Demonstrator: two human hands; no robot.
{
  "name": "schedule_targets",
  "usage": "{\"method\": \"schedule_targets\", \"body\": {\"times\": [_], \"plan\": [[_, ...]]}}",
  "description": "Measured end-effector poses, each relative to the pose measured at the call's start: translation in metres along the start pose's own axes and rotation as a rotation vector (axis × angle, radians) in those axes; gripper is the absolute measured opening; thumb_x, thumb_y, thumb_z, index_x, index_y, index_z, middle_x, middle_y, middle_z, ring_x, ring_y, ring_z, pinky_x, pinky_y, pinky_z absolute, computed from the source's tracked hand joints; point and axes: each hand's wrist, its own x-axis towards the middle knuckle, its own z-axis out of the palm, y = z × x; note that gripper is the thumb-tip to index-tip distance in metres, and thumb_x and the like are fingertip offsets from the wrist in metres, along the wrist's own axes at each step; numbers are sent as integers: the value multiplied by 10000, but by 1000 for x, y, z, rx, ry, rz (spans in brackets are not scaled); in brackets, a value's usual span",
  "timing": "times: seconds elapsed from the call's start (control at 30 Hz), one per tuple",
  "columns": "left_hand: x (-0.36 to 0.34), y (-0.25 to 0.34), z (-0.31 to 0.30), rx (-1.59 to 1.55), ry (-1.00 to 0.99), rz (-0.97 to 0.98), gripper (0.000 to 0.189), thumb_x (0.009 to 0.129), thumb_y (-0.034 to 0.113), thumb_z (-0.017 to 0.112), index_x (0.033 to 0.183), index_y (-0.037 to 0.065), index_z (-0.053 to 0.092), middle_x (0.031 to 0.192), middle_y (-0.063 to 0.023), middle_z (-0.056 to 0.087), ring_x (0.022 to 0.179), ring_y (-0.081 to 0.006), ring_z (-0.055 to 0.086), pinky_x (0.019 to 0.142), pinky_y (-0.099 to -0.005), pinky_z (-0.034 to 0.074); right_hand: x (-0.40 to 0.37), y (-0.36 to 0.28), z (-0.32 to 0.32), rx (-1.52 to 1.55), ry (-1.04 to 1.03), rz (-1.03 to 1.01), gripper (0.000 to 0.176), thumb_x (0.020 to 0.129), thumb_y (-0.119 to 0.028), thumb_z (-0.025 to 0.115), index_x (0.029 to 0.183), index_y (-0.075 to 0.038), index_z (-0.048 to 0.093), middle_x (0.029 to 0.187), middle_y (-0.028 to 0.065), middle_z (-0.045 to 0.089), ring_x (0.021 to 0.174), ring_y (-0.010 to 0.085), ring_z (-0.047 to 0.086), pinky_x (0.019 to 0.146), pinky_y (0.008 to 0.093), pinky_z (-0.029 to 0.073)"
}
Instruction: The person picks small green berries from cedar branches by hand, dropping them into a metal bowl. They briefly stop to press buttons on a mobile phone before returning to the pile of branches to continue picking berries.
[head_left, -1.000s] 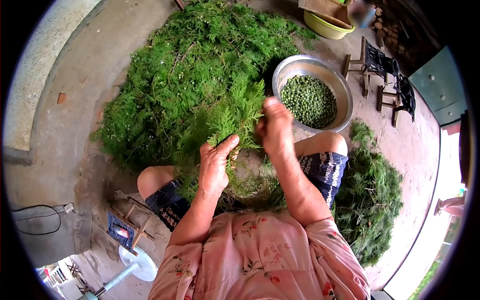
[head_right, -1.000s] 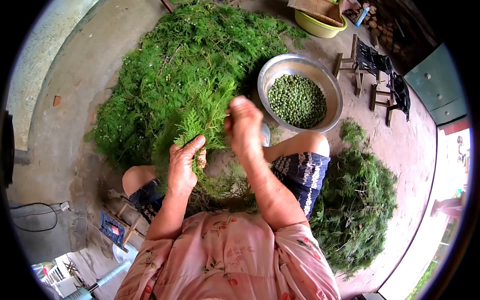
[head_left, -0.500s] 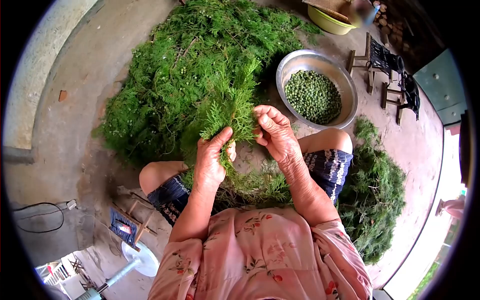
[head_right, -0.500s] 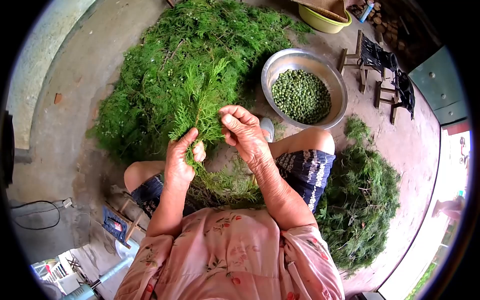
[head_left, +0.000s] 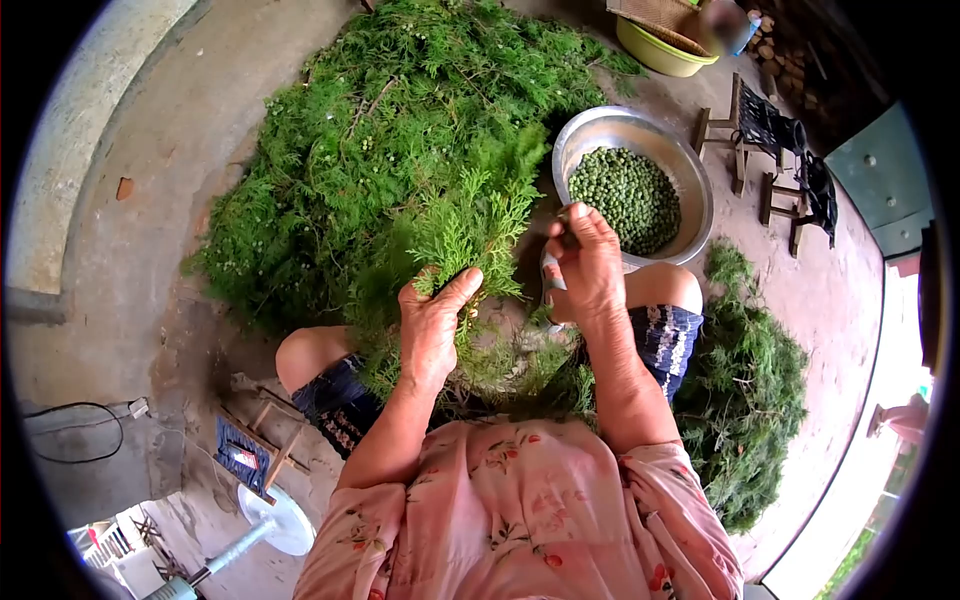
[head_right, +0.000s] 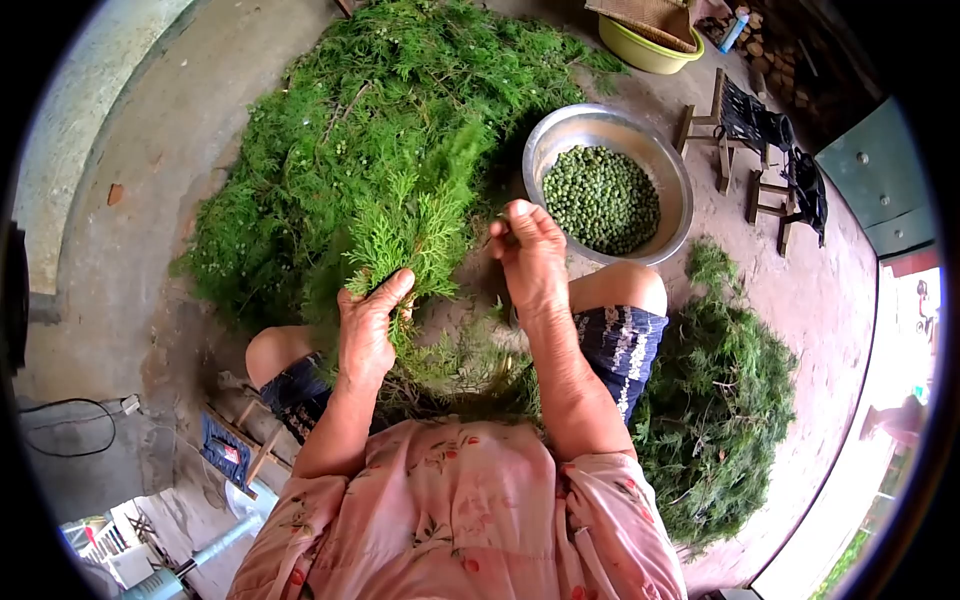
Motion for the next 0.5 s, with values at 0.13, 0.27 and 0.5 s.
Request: {"method": "schedule_targets", "body": {"times": [0.13, 0.27, 0.5], "plan": [[1, -4, 1, -11, 21, 57, 195, 702, 42, 732, 874, 54, 641, 809, -45, 654, 657, -128, 603, 532, -244, 463, -6, -28, 14, 186, -137, 43, 95, 844, -33, 542, 937, -21, 559, 857, 95, 582, 692, 163, 561, 552, 246, 440], [2, -9, -1, 42, 33, 31, 135, 708, -5, 721, 769, 2, 600, 839, -91, 646, 710, -133, 600, 679, -253, 493, -12, -33, 28, 65, -258, 49, 64, 839, -72, 583, 885, -29, 598, 760, 50, 584, 572, 119, 521, 464, 214, 391], [-1, -21, -4, 248, 78, 85, 141, 706, 7, 731, 710, 6, 590, 720, -7, 583, 631, -72, 512, 573, -221, 432, -16, -25, 46, -1060, -306, -534, 210, 727, -123, 705, 847, 18, 605, 668, 123, 563, 536, 182, 477, 535, 321, 418]]}}
